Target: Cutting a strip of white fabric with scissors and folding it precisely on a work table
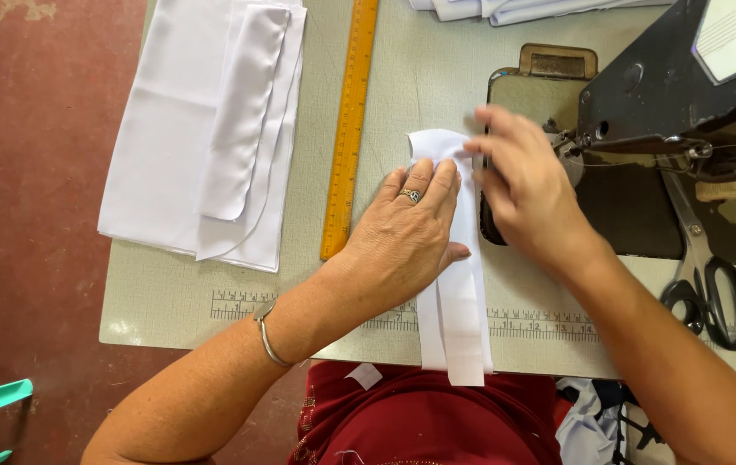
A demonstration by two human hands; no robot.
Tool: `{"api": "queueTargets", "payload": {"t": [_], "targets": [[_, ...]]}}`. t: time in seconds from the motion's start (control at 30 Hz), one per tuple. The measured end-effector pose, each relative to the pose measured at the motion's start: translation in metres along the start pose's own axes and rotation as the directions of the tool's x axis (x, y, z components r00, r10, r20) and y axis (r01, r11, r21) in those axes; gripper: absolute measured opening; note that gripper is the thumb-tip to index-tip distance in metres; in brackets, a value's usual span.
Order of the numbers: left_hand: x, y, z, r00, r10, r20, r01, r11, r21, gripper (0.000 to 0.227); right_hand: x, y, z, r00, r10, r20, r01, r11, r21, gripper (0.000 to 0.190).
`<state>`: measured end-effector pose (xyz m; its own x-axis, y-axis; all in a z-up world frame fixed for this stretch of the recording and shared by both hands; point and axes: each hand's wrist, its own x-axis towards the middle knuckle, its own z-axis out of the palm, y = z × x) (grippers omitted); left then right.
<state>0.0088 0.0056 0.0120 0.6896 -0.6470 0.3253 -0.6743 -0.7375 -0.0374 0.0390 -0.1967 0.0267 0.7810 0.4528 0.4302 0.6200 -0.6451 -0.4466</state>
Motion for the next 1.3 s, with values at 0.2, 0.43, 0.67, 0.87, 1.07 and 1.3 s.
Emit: {"api": "queueTargets", "payload": {"t": [0.2, 0.43, 0.67, 0.87, 1.07, 1.3], "targets": [[0.004, 0.001, 0.004, 1.0, -0.003, 0.022, 0.002, 1.0, 0.015, 0.091, -0.055, -0.052, -0.025, 0.994, -0.031, 0.102, 0.041, 0.994, -0.098, 0.04], [0.002, 0.01, 0.016, 0.993, -0.005, 0.116, 0.018, 0.994, -0.105, 0.085, -0.093, -0.062, -0.03, 0.991, 0.071, 0.111, -0.057, 0.991, -0.12, 0.044], [0.01, 0.032, 0.013, 0.998, 0.051, 0.046, -0.045, 0.991, -0.127, 0.088, -0.121, -0.067, -0.033, 0.988, 0.135, 0.07, -0.125, 0.984, -0.127, 0.045], [0.021, 0.059, 0.018, 0.995, 0.065, 0.07, -0.053, 0.986, -0.157, 0.088, -0.136, -0.067, -0.052, 0.971, 0.224, 0.089, -0.212, 0.969, -0.128, 0.045], [0.021, 0.078, 0.021, 0.999, 0.038, 0.032, -0.033, 0.991, -0.133, 0.087, -0.14, -0.054, -0.06, 0.971, 0.23, 0.062, -0.223, 0.969, -0.108, 0.044], [0.031, 0.068, 0.014, 0.997, 0.068, 0.027, -0.065, 0.993, -0.1, 0.079, -0.142, -0.053, -0.058, 0.98, 0.18, 0.089, -0.169, 0.978, -0.122, 0.042]]}}
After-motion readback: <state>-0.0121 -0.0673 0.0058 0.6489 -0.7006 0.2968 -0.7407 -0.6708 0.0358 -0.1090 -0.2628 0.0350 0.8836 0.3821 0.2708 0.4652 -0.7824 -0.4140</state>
